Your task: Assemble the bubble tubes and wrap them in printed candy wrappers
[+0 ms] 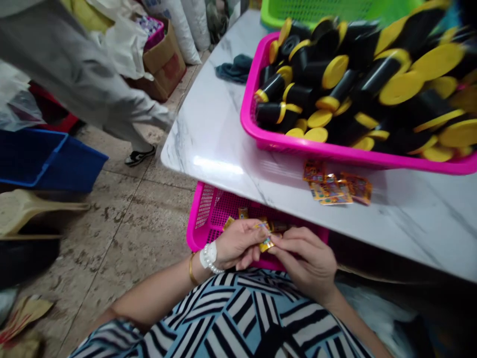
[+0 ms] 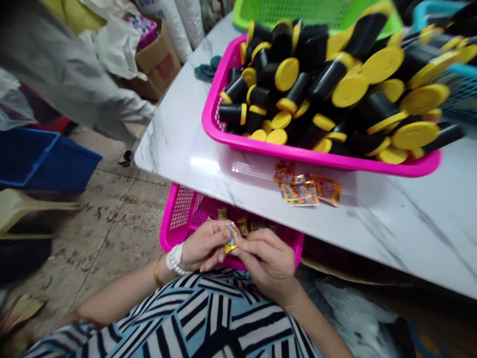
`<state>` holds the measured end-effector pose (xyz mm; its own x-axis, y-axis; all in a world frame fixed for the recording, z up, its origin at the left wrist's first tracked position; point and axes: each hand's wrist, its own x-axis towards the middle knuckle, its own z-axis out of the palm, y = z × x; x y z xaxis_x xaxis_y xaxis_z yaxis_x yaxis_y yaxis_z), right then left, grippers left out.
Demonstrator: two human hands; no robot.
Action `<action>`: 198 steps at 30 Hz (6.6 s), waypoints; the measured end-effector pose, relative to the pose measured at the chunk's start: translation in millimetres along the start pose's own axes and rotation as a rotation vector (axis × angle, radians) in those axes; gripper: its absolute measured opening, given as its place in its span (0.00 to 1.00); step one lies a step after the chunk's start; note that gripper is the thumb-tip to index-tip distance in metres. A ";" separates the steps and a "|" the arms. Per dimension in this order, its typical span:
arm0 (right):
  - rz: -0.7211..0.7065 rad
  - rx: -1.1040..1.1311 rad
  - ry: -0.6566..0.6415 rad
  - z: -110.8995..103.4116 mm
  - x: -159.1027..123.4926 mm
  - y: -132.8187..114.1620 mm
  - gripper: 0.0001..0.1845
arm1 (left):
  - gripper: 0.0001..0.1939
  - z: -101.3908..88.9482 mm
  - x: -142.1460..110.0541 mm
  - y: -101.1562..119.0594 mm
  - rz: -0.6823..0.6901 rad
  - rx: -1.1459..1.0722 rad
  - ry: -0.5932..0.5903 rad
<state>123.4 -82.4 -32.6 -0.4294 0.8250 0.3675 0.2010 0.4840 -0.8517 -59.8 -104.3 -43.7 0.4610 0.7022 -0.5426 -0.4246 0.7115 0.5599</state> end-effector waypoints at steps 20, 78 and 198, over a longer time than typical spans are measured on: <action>-0.195 -0.720 0.334 -56.9 33.4 23.5 0.17 | 0.19 48.7 7.7 65.7 0.472 0.651 0.275; 0.058 -0.150 0.106 -6.4 69.8 -16.6 0.10 | 0.07 38.9 -10.1 48.3 0.960 0.603 0.552; 0.435 0.449 -0.023 -35.5 63.0 -1.1 0.14 | 0.15 15.5 7.0 62.8 0.700 0.633 0.100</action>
<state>127.3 -20.6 4.7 -0.4111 0.9101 -0.0525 -0.0257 -0.0691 -0.9973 -71.1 -55.2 -2.5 0.1803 0.9836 0.0106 -0.0639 0.0010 0.9980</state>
